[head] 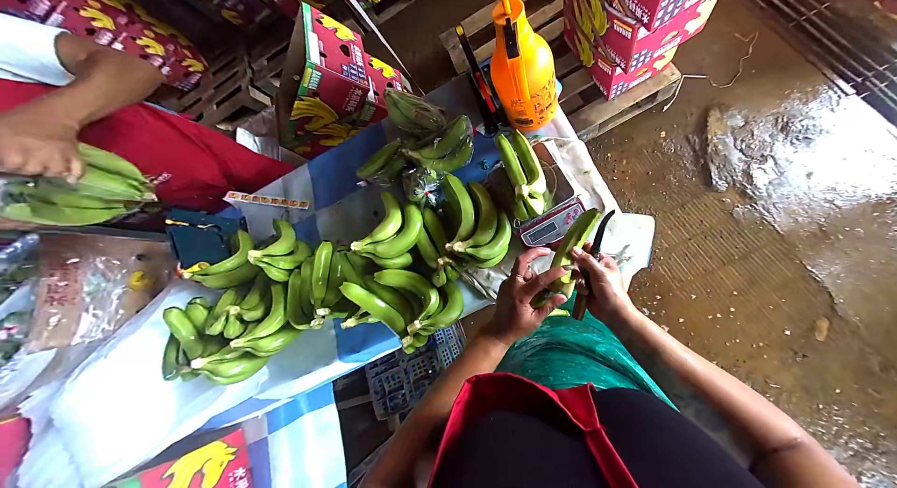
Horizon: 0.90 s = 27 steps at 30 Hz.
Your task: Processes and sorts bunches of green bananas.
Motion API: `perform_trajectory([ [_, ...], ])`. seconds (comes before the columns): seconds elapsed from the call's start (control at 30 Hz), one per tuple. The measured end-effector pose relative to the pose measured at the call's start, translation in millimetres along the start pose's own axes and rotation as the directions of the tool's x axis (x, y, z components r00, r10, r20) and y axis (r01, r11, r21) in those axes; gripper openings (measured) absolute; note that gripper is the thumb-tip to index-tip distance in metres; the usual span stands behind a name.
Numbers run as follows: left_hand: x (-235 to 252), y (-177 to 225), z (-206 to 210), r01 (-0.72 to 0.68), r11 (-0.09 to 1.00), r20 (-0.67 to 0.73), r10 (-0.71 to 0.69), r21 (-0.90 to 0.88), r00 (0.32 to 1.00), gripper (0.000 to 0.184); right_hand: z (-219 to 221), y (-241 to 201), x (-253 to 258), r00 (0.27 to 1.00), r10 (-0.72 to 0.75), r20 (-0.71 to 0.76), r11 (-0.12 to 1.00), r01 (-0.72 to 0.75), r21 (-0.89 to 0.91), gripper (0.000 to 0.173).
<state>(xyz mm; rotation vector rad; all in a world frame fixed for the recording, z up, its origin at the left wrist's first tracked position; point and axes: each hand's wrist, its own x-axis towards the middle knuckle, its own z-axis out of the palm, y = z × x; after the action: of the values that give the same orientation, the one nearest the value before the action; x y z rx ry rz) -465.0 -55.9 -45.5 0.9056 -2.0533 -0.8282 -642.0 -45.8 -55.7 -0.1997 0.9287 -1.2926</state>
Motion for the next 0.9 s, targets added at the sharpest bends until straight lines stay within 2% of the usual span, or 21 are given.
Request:
perform_trajectory([
  [0.13,-3.6,-2.4,-15.8,-0.090,0.994,0.035,0.092,-0.070,0.995,0.031,-2.7,0.9,3.2,0.990,-0.016,0.142,0.984,0.040,-0.171,0.012],
  [0.2,-7.8,-2.5,-24.1,-0.095,0.993,0.039,0.098,-0.074,0.994,0.034,-10.1,3.5,5.7,0.992,-0.063,0.107,0.956,0.091,-0.279,0.014],
  [0.3,-18.7,-3.0,-35.2,-0.066,0.997,0.073,0.063,0.034,0.995,0.039,-34.8,2.9,10.8,0.980,-0.180,0.081,0.876,0.198,-0.440,0.034],
  [0.37,-27.8,-4.8,-40.2,-0.018,0.993,0.100,0.007,0.113,0.995,0.038,-45.5,-3.2,10.4,0.973,-0.222,0.065,0.845,0.225,-0.484,0.028],
  [0.5,-42.6,-13.6,-44.0,0.047,0.983,0.115,-0.068,0.175,0.991,0.035,-55.1,-11.1,7.1,0.975,-0.201,0.093,0.829,0.220,-0.515,0.017],
  [0.67,-40.2,-9.9,-45.4,0.193,0.952,0.131,-0.228,0.237,0.965,0.032,-50.5,-6.1,8.4,0.975,-0.111,0.191,0.791,0.203,-0.577,0.016],
  [0.8,-29.1,-0.3,-38.6,0.323,0.895,0.045,-0.353,0.308,0.935,0.030,-38.5,-3.5,3.3,0.966,0.129,0.224,0.739,0.057,-0.671,0.024],
  [0.9,-20.5,2.2,-35.4,0.356,0.876,0.019,-0.382,0.324,0.924,0.033,-28.2,-2.2,-2.6,0.930,0.280,0.238,0.733,-0.047,-0.679,0.023],
])
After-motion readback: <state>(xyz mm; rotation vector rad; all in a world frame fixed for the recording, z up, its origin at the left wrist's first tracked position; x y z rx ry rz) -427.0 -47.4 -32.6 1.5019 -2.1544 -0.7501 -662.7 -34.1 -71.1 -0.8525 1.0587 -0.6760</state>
